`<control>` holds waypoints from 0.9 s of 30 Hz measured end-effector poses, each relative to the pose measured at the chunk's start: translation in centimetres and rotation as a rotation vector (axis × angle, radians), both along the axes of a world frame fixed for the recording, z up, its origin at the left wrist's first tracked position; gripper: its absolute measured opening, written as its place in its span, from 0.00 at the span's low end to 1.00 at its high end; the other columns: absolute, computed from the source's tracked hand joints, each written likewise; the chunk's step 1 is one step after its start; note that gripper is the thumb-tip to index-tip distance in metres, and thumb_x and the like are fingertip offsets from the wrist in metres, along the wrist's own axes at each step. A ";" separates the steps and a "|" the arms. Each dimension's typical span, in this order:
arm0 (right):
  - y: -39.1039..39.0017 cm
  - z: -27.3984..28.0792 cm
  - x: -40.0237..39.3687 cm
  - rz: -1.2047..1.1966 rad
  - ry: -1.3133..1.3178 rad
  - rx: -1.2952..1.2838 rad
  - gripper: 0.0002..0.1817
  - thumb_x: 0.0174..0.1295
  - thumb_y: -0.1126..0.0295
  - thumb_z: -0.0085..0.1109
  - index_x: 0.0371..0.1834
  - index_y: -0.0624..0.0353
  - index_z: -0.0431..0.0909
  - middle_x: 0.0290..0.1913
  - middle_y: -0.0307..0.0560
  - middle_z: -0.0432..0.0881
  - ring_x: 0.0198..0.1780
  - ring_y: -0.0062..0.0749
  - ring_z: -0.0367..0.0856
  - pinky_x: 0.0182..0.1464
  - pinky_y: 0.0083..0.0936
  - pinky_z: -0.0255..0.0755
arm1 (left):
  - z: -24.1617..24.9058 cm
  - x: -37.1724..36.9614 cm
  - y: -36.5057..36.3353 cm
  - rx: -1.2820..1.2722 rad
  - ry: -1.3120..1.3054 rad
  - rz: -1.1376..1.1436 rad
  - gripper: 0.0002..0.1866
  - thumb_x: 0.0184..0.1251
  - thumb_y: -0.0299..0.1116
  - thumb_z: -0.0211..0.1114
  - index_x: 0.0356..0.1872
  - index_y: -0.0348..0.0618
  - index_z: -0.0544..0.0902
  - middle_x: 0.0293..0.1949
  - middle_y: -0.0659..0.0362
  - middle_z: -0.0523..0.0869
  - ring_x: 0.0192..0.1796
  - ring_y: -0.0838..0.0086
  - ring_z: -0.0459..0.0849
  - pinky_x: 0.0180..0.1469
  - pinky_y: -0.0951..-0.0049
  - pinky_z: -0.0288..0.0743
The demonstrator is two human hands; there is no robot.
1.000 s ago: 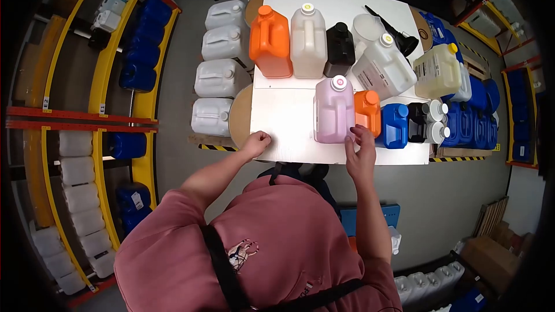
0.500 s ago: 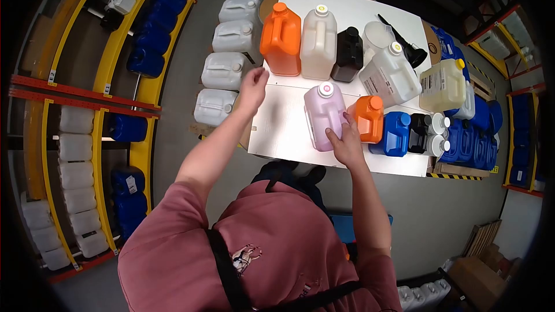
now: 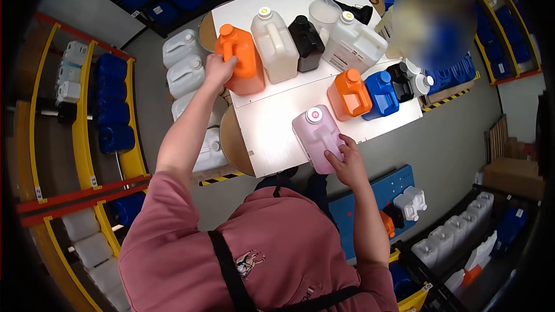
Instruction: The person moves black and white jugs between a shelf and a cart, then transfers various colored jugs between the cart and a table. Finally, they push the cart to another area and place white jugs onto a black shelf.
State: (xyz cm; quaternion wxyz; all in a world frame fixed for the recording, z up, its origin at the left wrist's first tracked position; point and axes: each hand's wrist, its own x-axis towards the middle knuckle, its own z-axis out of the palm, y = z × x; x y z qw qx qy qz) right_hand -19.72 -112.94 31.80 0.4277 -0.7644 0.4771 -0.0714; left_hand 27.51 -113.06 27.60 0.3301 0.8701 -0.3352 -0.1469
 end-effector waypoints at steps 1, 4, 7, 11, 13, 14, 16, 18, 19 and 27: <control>0.7 0.0 -0.3 -0.052 -0.041 0.029 0.22 0.62 0.57 0.71 0.40 0.72 0.86 0.69 0.65 0.73 0.66 0.58 0.77 0.64 0.43 0.74 | 0.2 0.1 0.7 0.000 0.004 -0.029 0.20 0.63 0.40 0.68 0.41 0.27 0.86 0.38 0.51 0.88 0.39 0.67 0.88 0.43 0.67 0.81; 2.4 0.1 -0.9 -0.149 -0.072 0.064 0.20 0.63 0.58 0.71 0.41 0.70 0.87 0.70 0.65 0.72 0.66 0.57 0.77 0.63 0.41 0.75 | 2.1 -0.6 3.3 -0.111 0.154 -0.082 0.18 0.63 0.36 0.66 0.42 0.27 0.85 0.41 0.52 0.85 0.41 0.68 0.85 0.47 0.68 0.79; 4.0 1.0 -1.6 -0.198 -0.061 0.103 0.20 0.67 0.58 0.68 0.48 0.67 0.87 0.72 0.61 0.71 0.69 0.53 0.75 0.67 0.39 0.72 | 4.6 -2.7 6.0 -0.094 0.274 -0.133 0.19 0.66 0.40 0.66 0.44 0.30 0.87 0.57 0.47 0.78 0.61 0.61 0.78 0.64 0.66 0.71; 7.2 1.5 -4.5 -0.317 -0.071 0.135 0.20 0.67 0.59 0.68 0.49 0.67 0.86 0.73 0.60 0.70 0.72 0.51 0.72 0.68 0.38 0.71 | 5.8 -6.1 9.6 -0.128 0.263 -0.241 0.17 0.73 0.38 0.65 0.44 0.30 0.87 0.56 0.50 0.78 0.59 0.65 0.76 0.64 0.69 0.70; 9.5 0.9 -6.7 -0.437 -0.182 0.157 0.20 0.66 0.59 0.69 0.47 0.69 0.86 0.71 0.64 0.71 0.69 0.53 0.74 0.66 0.38 0.72 | 6.0 -7.5 10.7 -0.139 0.297 -0.278 0.15 0.76 0.37 0.63 0.44 0.30 0.86 0.55 0.52 0.77 0.59 0.68 0.75 0.63 0.71 0.70; 10.8 0.6 -7.6 -0.487 -0.184 0.170 0.20 0.66 0.59 0.69 0.47 0.69 0.86 0.71 0.64 0.71 0.69 0.53 0.74 0.66 0.38 0.72 | 6.5 -8.5 11.1 -0.115 0.301 -0.323 0.15 0.76 0.37 0.63 0.44 0.30 0.86 0.55 0.52 0.77 0.59 0.68 0.75 0.63 0.71 0.70; 13.2 0.2 -10.1 -0.610 -0.262 0.169 0.20 0.67 0.60 0.68 0.50 0.69 0.85 0.71 0.63 0.71 0.71 0.51 0.72 0.67 0.37 0.71 | 7.7 -11.4 11.4 -0.038 0.236 -0.448 0.15 0.76 0.35 0.62 0.44 0.30 0.85 0.55 0.52 0.77 0.59 0.68 0.75 0.62 0.71 0.70; 16.0 -0.1 -12.5 -0.744 -0.254 0.206 0.21 0.68 0.59 0.67 0.51 0.68 0.85 0.71 0.61 0.72 0.73 0.50 0.70 0.68 0.37 0.70 | 8.1 -14.4 11.7 0.004 0.211 -0.621 0.14 0.77 0.35 0.61 0.45 0.30 0.85 0.58 0.51 0.77 0.60 0.65 0.75 0.64 0.70 0.69; 17.4 -1.0 -13.8 -0.793 -0.269 0.199 0.21 0.68 0.59 0.67 0.52 0.68 0.85 0.71 0.61 0.72 0.73 0.49 0.70 0.68 0.37 0.69 | 8.2 -15.8 11.5 0.010 0.191 -0.718 0.14 0.77 0.35 0.61 0.45 0.30 0.85 0.59 0.51 0.76 0.61 0.64 0.75 0.64 0.69 0.69; 34.5 -9.1 -23.1 -1.447 -0.229 0.155 0.24 0.65 0.56 0.68 0.50 0.69 0.85 0.70 0.62 0.73 0.72 0.49 0.71 0.70 0.37 0.69 | 8.2 -31.8 11.6 0.191 0.469 -1.212 0.17 0.80 0.35 0.58 0.60 0.34 0.82 0.66 0.55 0.70 0.68 0.69 0.69 0.70 0.69 0.64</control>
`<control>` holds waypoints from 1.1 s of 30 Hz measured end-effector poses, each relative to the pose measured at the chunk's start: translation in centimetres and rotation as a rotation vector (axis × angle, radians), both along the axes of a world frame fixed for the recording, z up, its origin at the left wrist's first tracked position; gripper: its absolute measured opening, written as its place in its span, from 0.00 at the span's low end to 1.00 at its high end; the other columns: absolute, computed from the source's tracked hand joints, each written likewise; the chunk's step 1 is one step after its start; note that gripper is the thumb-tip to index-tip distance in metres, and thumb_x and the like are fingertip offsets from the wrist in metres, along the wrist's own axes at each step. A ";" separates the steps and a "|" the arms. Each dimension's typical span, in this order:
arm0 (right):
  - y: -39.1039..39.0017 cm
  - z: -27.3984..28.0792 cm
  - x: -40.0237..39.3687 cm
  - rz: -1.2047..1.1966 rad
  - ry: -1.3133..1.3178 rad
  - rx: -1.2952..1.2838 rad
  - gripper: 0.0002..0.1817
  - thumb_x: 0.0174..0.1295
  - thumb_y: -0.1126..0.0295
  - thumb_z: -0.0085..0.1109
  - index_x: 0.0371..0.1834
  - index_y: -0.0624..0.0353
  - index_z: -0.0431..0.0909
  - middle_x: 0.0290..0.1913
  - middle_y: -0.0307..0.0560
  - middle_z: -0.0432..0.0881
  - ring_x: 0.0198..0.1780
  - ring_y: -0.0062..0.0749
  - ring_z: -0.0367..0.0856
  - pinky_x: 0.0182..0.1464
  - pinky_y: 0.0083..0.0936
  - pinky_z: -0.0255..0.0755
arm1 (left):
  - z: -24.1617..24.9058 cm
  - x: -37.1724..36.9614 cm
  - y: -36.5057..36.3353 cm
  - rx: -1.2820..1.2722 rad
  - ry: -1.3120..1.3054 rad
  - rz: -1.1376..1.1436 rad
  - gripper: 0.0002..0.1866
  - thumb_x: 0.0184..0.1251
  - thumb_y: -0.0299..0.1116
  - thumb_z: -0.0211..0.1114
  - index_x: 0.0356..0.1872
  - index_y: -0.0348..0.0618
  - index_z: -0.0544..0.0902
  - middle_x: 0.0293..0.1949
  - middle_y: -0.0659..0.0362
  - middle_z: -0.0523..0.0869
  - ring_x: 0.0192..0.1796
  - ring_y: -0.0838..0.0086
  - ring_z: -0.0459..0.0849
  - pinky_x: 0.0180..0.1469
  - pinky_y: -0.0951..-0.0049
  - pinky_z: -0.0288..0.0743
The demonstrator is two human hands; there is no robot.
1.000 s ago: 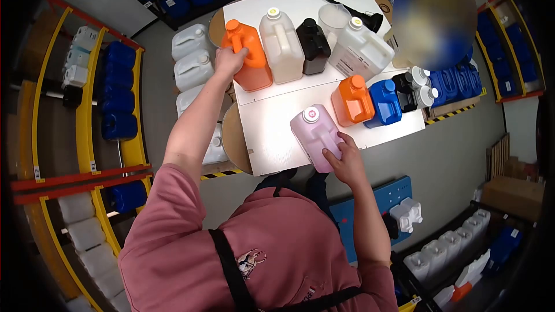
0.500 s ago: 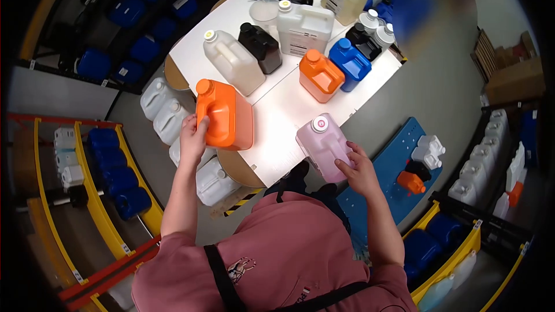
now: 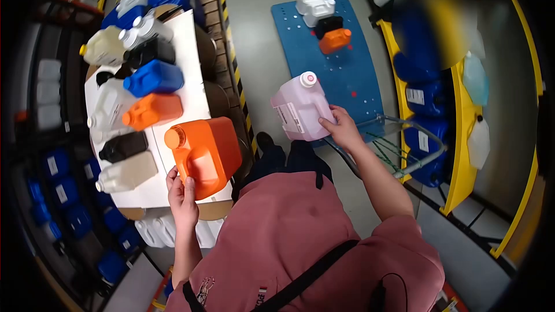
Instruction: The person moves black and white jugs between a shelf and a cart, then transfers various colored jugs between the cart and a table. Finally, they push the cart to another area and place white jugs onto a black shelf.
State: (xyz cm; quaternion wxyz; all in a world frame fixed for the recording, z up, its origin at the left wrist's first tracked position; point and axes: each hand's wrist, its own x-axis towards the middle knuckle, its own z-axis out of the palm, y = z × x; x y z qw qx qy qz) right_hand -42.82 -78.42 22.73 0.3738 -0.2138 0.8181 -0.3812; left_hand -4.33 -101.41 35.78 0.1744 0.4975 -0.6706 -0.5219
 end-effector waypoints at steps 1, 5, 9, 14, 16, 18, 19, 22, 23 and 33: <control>2.6 -2.4 -1.2 -0.115 0.011 0.031 0.23 0.64 0.57 0.69 0.50 0.69 0.85 0.69 0.62 0.74 0.71 0.49 0.72 0.69 0.36 0.69 | -0.2 -2.2 0.2 0.006 -0.008 -0.064 0.17 0.81 0.35 0.57 0.61 0.35 0.81 0.66 0.58 0.70 0.66 0.72 0.70 0.70 0.70 0.63; 10.8 -10.6 -7.5 -0.560 -0.118 0.186 0.22 0.60 0.61 0.71 0.47 0.70 0.85 0.53 0.61 0.85 0.50 0.46 0.85 0.52 0.38 0.78 | -1.4 -12.6 1.4 0.072 -0.131 -0.263 0.16 0.80 0.36 0.60 0.59 0.37 0.82 0.69 0.53 0.68 0.73 0.64 0.65 0.74 0.65 0.62; 16.4 -17.9 -15.4 -0.892 -0.225 0.225 0.22 0.67 0.59 0.66 0.56 0.64 0.79 0.49 0.49 0.86 0.45 0.37 0.86 0.38 0.32 0.83 | -8.7 -20.7 2.6 0.294 -0.110 -0.342 0.18 0.80 0.40 0.61 0.59 0.39 0.82 0.74 0.54 0.64 0.75 0.65 0.64 0.74 0.63 0.65; 20.3 -26.3 -23.6 -1.255 -0.162 0.254 0.26 0.63 0.62 0.70 0.58 0.72 0.82 0.57 0.60 0.86 0.56 0.48 0.86 0.57 0.38 0.78 | -17.3 -29.6 5.4 0.661 -0.146 -0.274 0.20 0.82 0.41 0.58 0.63 0.38 0.80 0.75 0.59 0.62 0.72 0.70 0.70 0.66 0.64 0.76; 20.7 -28.1 -25.1 -1.499 -0.279 0.223 0.27 0.64 0.62 0.71 0.60 0.71 0.81 0.61 0.60 0.83 0.57 0.48 0.86 0.56 0.39 0.81 | -20.4 -32.2 6.5 0.658 -0.185 -0.305 0.20 0.82 0.41 0.59 0.64 0.38 0.80 0.76 0.60 0.61 0.73 0.69 0.70 0.63 0.64 0.79; 21.2 -30.9 -25.5 -1.623 -0.279 0.136 0.26 0.64 0.62 0.72 0.60 0.70 0.81 0.60 0.60 0.84 0.56 0.48 0.86 0.53 0.39 0.82 | -23.1 -34.3 7.5 0.638 -0.194 -0.348 0.20 0.81 0.42 0.60 0.63 0.39 0.81 0.76 0.58 0.59 0.75 0.67 0.68 0.63 0.65 0.79; 21.4 -32.5 -25.7 -1.727 -0.258 0.036 0.26 0.65 0.63 0.72 0.59 0.70 0.81 0.59 0.60 0.84 0.55 0.48 0.87 0.51 0.40 0.84 | -24.0 -35.3 7.8 0.499 -0.249 -0.486 0.20 0.80 0.43 0.61 0.62 0.40 0.82 0.76 0.54 0.60 0.77 0.64 0.63 0.67 0.63 0.75; 22.1 -36.1 -26.1 -1.950 -0.333 0.033 0.23 0.66 0.62 0.72 0.57 0.69 0.82 0.58 0.60 0.85 0.54 0.48 0.87 0.48 0.39 0.84 | -25.8 -37.8 9.6 0.326 -0.377 -0.583 0.19 0.78 0.43 0.64 0.62 0.44 0.83 0.74 0.47 0.64 0.79 0.58 0.59 0.77 0.59 0.59; 22.3 -37.0 -26.3 -1.957 -0.349 0.036 0.23 0.66 0.62 0.72 0.57 0.69 0.82 0.58 0.60 0.85 0.54 0.48 0.87 0.48 0.39 0.84 | -26.4 -38.6 10.1 0.319 -0.391 -0.589 0.19 0.78 0.43 0.64 0.62 0.44 0.83 0.74 0.47 0.64 0.79 0.58 0.59 0.77 0.59 0.59; 20.7 -37.7 -24.4 -1.771 -0.171 0.339 0.22 0.60 0.64 0.75 0.50 0.70 0.83 0.51 0.60 0.86 0.52 0.53 0.84 0.54 0.48 0.79 | -31.6 -44.9 13.0 0.173 -0.439 -0.798 0.19 0.72 0.41 0.69 0.57 0.39 0.84 0.72 0.42 0.65 0.78 0.53 0.60 0.74 0.60 0.65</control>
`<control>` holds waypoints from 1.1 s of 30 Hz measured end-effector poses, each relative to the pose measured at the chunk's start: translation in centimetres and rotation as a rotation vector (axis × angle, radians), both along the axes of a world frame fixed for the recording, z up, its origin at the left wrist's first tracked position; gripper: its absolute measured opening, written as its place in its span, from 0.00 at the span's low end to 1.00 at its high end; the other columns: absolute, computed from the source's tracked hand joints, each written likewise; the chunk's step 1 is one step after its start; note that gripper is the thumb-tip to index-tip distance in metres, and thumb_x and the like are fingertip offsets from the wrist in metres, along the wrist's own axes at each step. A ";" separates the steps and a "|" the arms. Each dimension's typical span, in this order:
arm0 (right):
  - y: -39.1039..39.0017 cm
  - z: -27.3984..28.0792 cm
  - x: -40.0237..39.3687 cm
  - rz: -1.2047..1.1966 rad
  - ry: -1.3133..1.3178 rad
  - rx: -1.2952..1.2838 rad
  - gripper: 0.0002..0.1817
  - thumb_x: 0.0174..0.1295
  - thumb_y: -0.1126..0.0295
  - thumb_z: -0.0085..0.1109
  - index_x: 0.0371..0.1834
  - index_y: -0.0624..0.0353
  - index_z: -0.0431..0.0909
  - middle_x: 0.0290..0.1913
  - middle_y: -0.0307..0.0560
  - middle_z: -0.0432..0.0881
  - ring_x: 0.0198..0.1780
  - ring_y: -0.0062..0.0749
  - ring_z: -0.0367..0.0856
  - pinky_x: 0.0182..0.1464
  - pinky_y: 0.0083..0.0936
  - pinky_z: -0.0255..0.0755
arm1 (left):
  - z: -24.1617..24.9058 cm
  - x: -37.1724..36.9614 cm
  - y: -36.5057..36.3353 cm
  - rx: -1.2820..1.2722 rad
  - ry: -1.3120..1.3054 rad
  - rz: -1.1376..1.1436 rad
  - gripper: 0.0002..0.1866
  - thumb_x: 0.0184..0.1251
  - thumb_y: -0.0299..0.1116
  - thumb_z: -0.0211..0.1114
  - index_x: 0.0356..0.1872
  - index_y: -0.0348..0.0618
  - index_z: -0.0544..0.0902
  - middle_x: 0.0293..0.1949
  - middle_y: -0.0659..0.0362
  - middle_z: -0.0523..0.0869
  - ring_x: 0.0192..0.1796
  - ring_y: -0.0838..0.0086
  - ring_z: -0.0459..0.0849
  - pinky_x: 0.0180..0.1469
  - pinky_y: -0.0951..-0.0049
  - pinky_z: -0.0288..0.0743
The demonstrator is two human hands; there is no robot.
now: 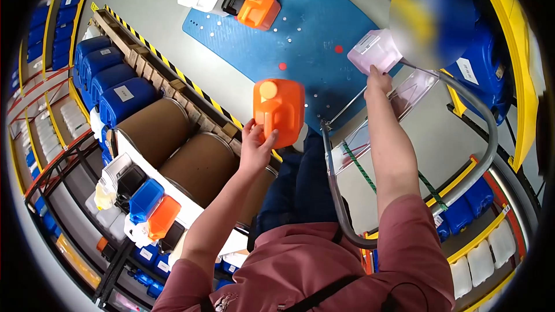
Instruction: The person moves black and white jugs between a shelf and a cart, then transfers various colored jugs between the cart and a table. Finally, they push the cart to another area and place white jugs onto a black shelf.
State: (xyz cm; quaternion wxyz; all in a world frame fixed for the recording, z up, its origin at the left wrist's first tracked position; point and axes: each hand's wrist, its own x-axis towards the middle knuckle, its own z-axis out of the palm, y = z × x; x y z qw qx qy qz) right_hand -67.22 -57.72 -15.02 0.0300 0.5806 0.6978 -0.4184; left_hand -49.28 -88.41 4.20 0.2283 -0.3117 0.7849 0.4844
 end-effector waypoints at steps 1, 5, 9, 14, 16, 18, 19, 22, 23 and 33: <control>-1.0 1.1 1.2 0.082 0.013 0.176 0.21 0.59 0.65 0.74 0.49 0.70 0.83 0.50 0.60 0.85 0.52 0.54 0.83 0.55 0.50 0.78 | -0.9 -0.3 0.1 -0.003 0.021 0.004 0.20 0.72 0.42 0.69 0.56 0.39 0.84 0.71 0.41 0.64 0.78 0.53 0.60 0.73 0.60 0.65; -8.7 10.2 4.8 0.495 0.133 -0.220 0.21 0.65 0.56 0.66 0.35 0.68 0.85 0.45 0.62 0.85 0.53 0.54 0.82 0.55 0.43 0.75 | -1.8 -3.3 1.4 -0.160 0.062 -0.164 0.22 0.69 0.43 0.71 0.53 0.35 0.83 0.70 0.35 0.65 0.73 0.41 0.68 0.69 0.56 0.71; -15.6 13.3 8.9 0.865 0.182 -0.365 0.29 0.65 0.45 0.64 0.40 0.67 0.85 0.53 0.67 0.80 0.60 0.58 0.76 0.65 0.46 0.69 | -1.6 -5.3 2.8 -0.201 0.127 -0.261 0.22 0.62 0.37 0.74 0.53 0.33 0.83 0.70 0.33 0.64 0.73 0.39 0.66 0.69 0.54 0.71; -16.4 14.0 7.2 0.472 0.247 -0.681 0.27 0.68 0.54 0.66 0.59 0.66 0.79 0.59 0.59 0.77 0.59 0.48 0.80 0.58 0.38 0.77 | -1.4 -8.0 3.5 -0.258 0.313 -0.477 0.27 0.56 0.33 0.74 0.60 0.42 0.82 0.75 0.30 0.58 0.75 0.35 0.62 0.73 0.50 0.66; -14.4 11.2 4.1 0.293 0.127 -0.801 0.23 0.70 0.55 0.64 0.56 0.66 0.80 0.52 0.52 0.82 0.49 0.40 0.84 0.49 0.35 0.79 | 0.3 -9.7 3.9 -0.149 0.298 -0.526 0.31 0.63 0.37 0.74 0.68 0.48 0.77 0.80 0.37 0.50 0.78 0.35 0.59 0.73 0.51 0.68; -11.9 10.5 0.0 0.372 -0.012 -0.699 0.24 0.71 0.51 0.62 0.54 0.63 0.80 0.50 0.50 0.85 0.43 0.39 0.85 0.43 0.37 0.80 | 1.5 -10.0 3.8 -0.072 0.283 -0.452 0.31 0.64 0.37 0.73 0.69 0.49 0.76 0.80 0.37 0.50 0.78 0.37 0.60 0.72 0.51 0.69; -10.9 9.2 -1.7 0.431 -0.039 -0.614 0.25 0.72 0.49 0.62 0.55 0.62 0.80 0.51 0.51 0.85 0.44 0.40 0.86 0.42 0.38 0.80 | 1.7 -9.7 3.6 0.009 0.270 -0.380 0.30 0.66 0.37 0.72 0.70 0.49 0.75 0.80 0.38 0.50 0.78 0.38 0.62 0.71 0.52 0.70; -9.0 5.2 -6.3 0.361 -0.076 -0.524 0.29 0.71 0.45 0.61 0.59 0.61 0.78 0.55 0.53 0.83 0.49 0.47 0.84 0.45 0.45 0.82 | 1.7 -6.3 0.8 -0.041 0.173 -0.336 0.28 0.68 0.37 0.69 0.69 0.49 0.75 0.77 0.39 0.59 0.73 0.41 0.70 0.66 0.53 0.76; -8.6 4.4 -7.3 0.364 -0.117 -0.458 0.30 0.71 0.44 0.62 0.59 0.62 0.78 0.56 0.53 0.82 0.51 0.49 0.84 0.46 0.48 0.82 | 1.7 -4.4 -0.4 -0.109 0.169 -0.371 0.26 0.69 0.36 0.68 0.67 0.49 0.76 0.75 0.42 0.64 0.71 0.44 0.73 0.64 0.55 0.77; -5.8 3.2 -13.8 0.183 -0.096 -0.440 0.37 0.70 0.48 0.65 0.73 0.60 0.68 0.69 0.54 0.74 0.61 0.52 0.82 0.51 0.53 0.85 | 0.6 15.3 -8.3 0.071 -0.401 0.117 0.25 0.77 0.34 0.63 0.70 0.36 0.71 0.63 0.50 0.81 0.62 0.64 0.82 0.63 0.67 0.76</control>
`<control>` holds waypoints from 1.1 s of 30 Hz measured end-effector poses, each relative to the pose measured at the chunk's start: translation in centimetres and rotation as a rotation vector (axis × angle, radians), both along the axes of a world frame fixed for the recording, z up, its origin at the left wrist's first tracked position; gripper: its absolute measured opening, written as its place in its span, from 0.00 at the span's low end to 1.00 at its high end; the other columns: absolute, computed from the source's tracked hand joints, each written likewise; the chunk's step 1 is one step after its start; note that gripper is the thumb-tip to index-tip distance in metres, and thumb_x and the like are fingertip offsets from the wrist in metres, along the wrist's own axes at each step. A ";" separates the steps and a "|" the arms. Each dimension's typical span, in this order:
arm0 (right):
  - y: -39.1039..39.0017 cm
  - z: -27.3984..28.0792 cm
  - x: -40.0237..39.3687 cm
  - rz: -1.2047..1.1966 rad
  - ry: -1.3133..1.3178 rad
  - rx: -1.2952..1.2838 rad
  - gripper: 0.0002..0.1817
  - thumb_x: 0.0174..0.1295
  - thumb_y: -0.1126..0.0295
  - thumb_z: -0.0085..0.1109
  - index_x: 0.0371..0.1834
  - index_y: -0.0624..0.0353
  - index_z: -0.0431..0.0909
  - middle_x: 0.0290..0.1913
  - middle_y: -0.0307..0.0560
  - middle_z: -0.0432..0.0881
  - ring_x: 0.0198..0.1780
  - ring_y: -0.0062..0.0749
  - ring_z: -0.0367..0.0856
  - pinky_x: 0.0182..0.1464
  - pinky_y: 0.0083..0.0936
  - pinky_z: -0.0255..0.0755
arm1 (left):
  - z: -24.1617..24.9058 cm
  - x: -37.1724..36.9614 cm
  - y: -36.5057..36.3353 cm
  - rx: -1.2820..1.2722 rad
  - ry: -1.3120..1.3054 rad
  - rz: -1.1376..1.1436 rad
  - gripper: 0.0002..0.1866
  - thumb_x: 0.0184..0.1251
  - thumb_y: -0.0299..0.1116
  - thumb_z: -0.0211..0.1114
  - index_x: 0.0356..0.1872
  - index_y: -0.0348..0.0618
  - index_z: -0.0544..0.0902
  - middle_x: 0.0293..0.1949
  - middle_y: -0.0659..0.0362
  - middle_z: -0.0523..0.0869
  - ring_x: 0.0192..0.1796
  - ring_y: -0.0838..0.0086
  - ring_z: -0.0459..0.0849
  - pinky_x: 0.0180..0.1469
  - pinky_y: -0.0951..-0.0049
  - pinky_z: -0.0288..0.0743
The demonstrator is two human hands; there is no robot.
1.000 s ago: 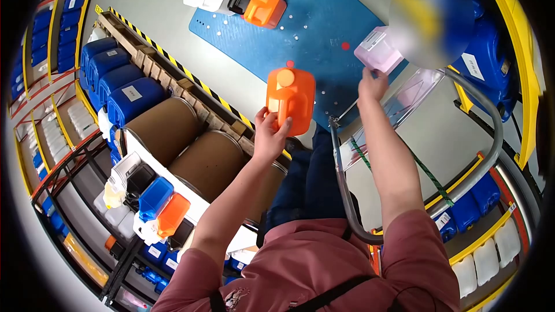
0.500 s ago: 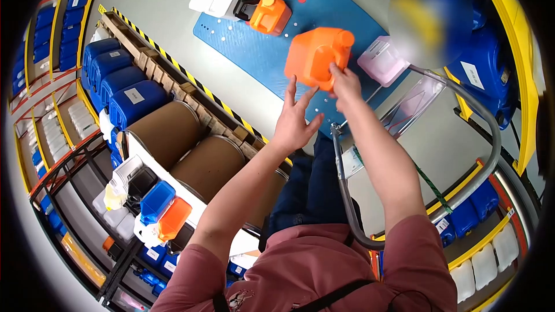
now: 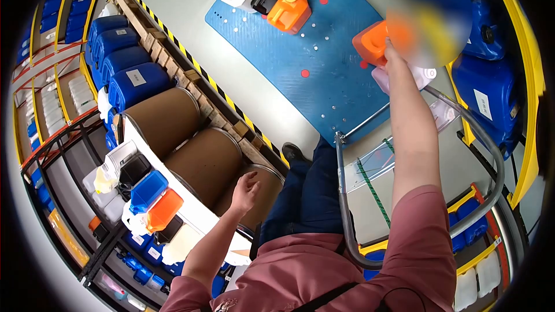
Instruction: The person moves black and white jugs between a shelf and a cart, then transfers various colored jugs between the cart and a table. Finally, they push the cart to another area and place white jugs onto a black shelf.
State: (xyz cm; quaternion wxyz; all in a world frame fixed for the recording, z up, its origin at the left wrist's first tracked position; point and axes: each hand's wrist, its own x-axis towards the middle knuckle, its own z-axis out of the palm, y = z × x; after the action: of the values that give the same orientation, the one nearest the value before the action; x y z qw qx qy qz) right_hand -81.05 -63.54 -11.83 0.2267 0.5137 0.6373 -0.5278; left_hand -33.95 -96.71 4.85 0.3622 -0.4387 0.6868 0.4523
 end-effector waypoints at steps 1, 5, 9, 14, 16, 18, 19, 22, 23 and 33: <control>-0.1 0.2 -0.3 0.014 0.005 0.022 0.37 0.69 0.48 0.66 0.74 0.59 0.67 0.70 0.54 0.74 0.61 0.51 0.82 0.51 0.54 0.84 | -0.3 1.0 -0.2 -0.003 0.002 0.011 0.25 0.77 0.34 0.63 0.70 0.36 0.71 0.63 0.50 0.81 0.62 0.64 0.82 0.63 0.67 0.76; 0.9 -2.4 -0.6 0.056 -0.014 0.038 0.37 0.68 0.49 0.67 0.74 0.57 0.68 0.70 0.54 0.73 0.61 0.52 0.82 0.51 0.55 0.84 | -0.6 2.9 0.1 0.006 -0.024 0.099 0.26 0.78 0.35 0.62 0.72 0.36 0.70 0.66 0.49 0.79 0.64 0.63 0.81 0.65 0.66 0.75; 0.8 -0.3 0.9 0.243 -0.059 0.109 0.38 0.68 0.46 0.66 0.74 0.59 0.69 0.71 0.57 0.73 0.62 0.56 0.81 0.56 0.56 0.80 | 1.4 1.5 1.2 0.001 -0.037 0.134 0.26 0.79 0.36 0.62 0.72 0.36 0.70 0.67 0.48 0.79 0.65 0.63 0.80 0.65 0.66 0.75; 5.6 -7.9 2.8 0.742 0.086 0.385 0.38 0.66 0.39 0.56 0.50 0.73 0.84 0.57 0.72 0.83 0.63 0.63 0.80 0.63 0.45 0.73 | 4.1 1.3 1.4 -0.060 -0.034 0.148 0.24 0.75 0.35 0.62 0.67 0.36 0.75 0.62 0.45 0.82 0.62 0.59 0.85 0.63 0.64 0.78; 5.2 -6.0 4.3 1.042 0.157 0.501 0.36 0.67 0.41 0.56 0.50 0.72 0.84 0.50 0.74 0.85 0.57 0.68 0.82 0.58 0.51 0.74 | 4.1 3.6 1.3 -0.037 0.099 0.227 0.24 0.75 0.36 0.62 0.67 0.36 0.75 0.60 0.46 0.84 0.61 0.60 0.85 0.64 0.65 0.77; 5.0 -5.5 7.8 1.163 0.387 0.452 0.32 0.69 0.44 0.55 0.53 0.68 0.83 0.51 0.72 0.85 0.56 0.68 0.82 0.59 0.50 0.74 | 4.8 4.3 0.5 -0.050 0.116 0.267 0.23 0.76 0.36 0.62 0.66 0.36 0.75 0.58 0.48 0.86 0.60 0.62 0.85 0.64 0.66 0.76; 3.1 -2.8 9.9 1.178 0.429 0.428 0.29 0.68 0.48 0.59 0.53 0.67 0.83 0.52 0.71 0.85 0.56 0.67 0.82 0.59 0.49 0.75 | 4.9 5.1 0.0 -0.067 0.091 0.276 0.22 0.76 0.35 0.62 0.65 0.35 0.76 0.58 0.48 0.86 0.60 0.62 0.85 0.64 0.66 0.76; 2.9 -2.9 14.6 1.432 0.409 0.402 0.26 0.66 0.61 0.64 0.59 0.74 0.78 0.58 0.71 0.82 0.60 0.63 0.80 0.65 0.47 0.71 | 6.6 7.8 -1.0 -0.141 0.084 0.397 0.21 0.74 0.36 0.64 0.63 0.35 0.79 0.54 0.48 0.88 0.57 0.63 0.87 0.62 0.67 0.79; 2.4 -2.6 16.3 1.505 0.386 0.396 0.28 0.67 0.62 0.65 0.60 0.75 0.76 0.59 0.71 0.81 0.61 0.63 0.80 0.65 0.47 0.70 | 7.3 9.4 -1.4 -0.168 0.096 0.457 0.21 0.74 0.36 0.64 0.63 0.35 0.79 0.54 0.48 0.88 0.57 0.63 0.87 0.62 0.67 0.79; -10.1 11.4 27.7 1.786 0.311 0.119 0.19 0.67 0.64 0.65 0.53 0.68 0.81 0.48 0.57 0.87 0.50 0.44 0.86 0.54 0.34 0.77 | 11.1 24.6 -8.8 -0.511 0.456 1.301 0.14 0.72 0.31 0.63 0.54 0.36 0.83 0.40 0.59 0.86 0.40 0.75 0.83 0.46 0.72 0.79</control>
State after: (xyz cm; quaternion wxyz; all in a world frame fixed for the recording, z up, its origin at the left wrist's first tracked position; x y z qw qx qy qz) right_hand -53.36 -73.60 -0.39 0.4361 -0.2376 0.8480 -0.1852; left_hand -9.36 -105.55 15.94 -0.2449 -0.7235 0.4297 0.4816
